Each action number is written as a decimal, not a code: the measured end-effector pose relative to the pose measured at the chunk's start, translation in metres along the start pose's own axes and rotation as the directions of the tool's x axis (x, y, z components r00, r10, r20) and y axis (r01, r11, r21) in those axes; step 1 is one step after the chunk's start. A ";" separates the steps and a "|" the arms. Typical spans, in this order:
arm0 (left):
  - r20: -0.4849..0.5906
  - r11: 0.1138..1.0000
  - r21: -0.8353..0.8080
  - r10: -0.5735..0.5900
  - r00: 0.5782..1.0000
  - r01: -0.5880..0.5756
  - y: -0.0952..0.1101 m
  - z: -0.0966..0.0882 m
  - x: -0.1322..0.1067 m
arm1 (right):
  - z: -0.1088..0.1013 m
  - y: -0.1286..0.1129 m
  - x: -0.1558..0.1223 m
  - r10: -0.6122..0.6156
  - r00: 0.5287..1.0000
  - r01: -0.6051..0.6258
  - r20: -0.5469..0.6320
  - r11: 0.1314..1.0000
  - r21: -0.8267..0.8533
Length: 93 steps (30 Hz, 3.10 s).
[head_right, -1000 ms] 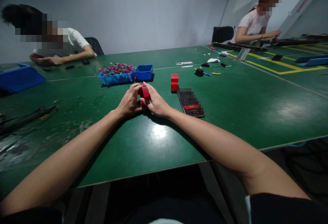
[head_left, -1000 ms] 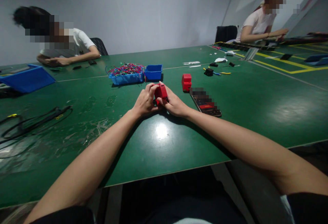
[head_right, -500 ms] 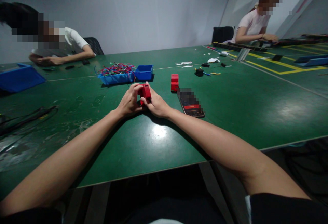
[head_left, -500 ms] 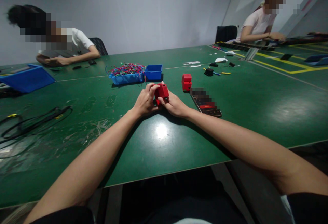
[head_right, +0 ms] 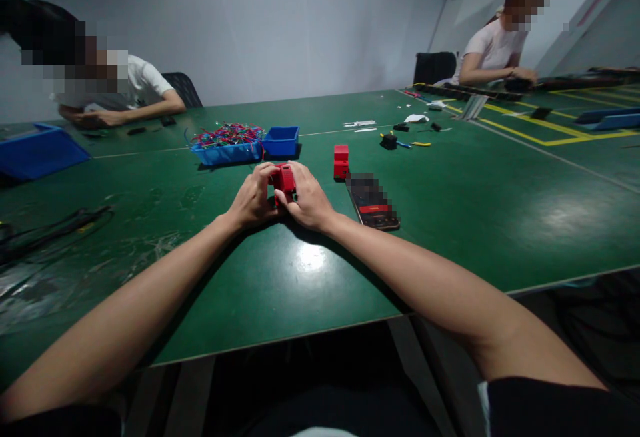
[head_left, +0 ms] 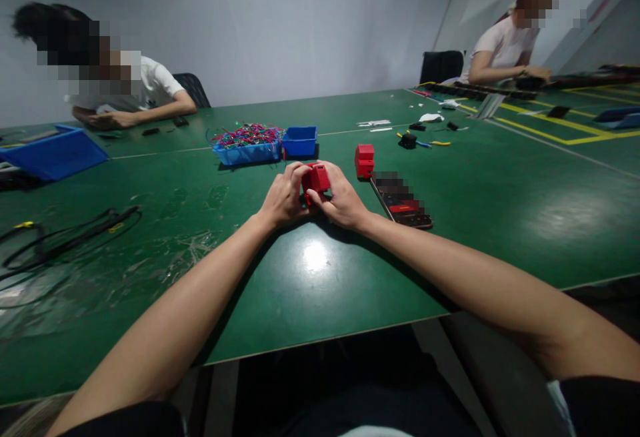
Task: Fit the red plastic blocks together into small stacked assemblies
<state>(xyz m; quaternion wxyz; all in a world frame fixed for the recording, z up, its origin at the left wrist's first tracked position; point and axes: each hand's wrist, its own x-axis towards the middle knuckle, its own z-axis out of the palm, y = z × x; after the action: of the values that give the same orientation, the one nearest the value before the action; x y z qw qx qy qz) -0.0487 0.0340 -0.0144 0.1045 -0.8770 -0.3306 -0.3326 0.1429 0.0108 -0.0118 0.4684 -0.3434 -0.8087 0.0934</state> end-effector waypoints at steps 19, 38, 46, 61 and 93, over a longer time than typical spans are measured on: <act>0.003 0.998 -0.044 -0.049 0.999 0.049 0.000 0.000 -0.001 | 0.002 -0.007 -0.001 0.047 0.999 -0.045 0.027 0.998 -0.054; -0.054 0.985 -0.125 0.115 0.992 -0.121 0.000 0.001 0.001 | 0.001 0.002 0.002 0.221 0.957 -0.283 0.187 0.849 0.446; -0.023 0.999 -0.011 0.044 0.999 -0.044 0.007 -0.004 0.001 | 0.002 0.000 0.002 0.290 0.950 -0.310 0.112 0.861 0.403; 0.028 0.999 -0.040 -0.034 0.999 0.035 0.004 -0.003 0.001 | -0.004 0.003 0.005 0.406 0.870 -0.289 0.281 0.880 -0.377; 0.096 0.945 -0.240 -0.202 0.975 0.220 -0.002 0.002 -0.002 | -0.010 0.001 0.001 0.346 0.895 -0.221 0.280 0.891 -0.396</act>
<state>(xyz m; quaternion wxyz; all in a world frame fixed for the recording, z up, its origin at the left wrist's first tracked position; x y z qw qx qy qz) -0.0497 0.0350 -0.0178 -0.0546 -0.8538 -0.3817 -0.3497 0.1509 0.0100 -0.0065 0.2314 -0.5163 -0.8213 0.0729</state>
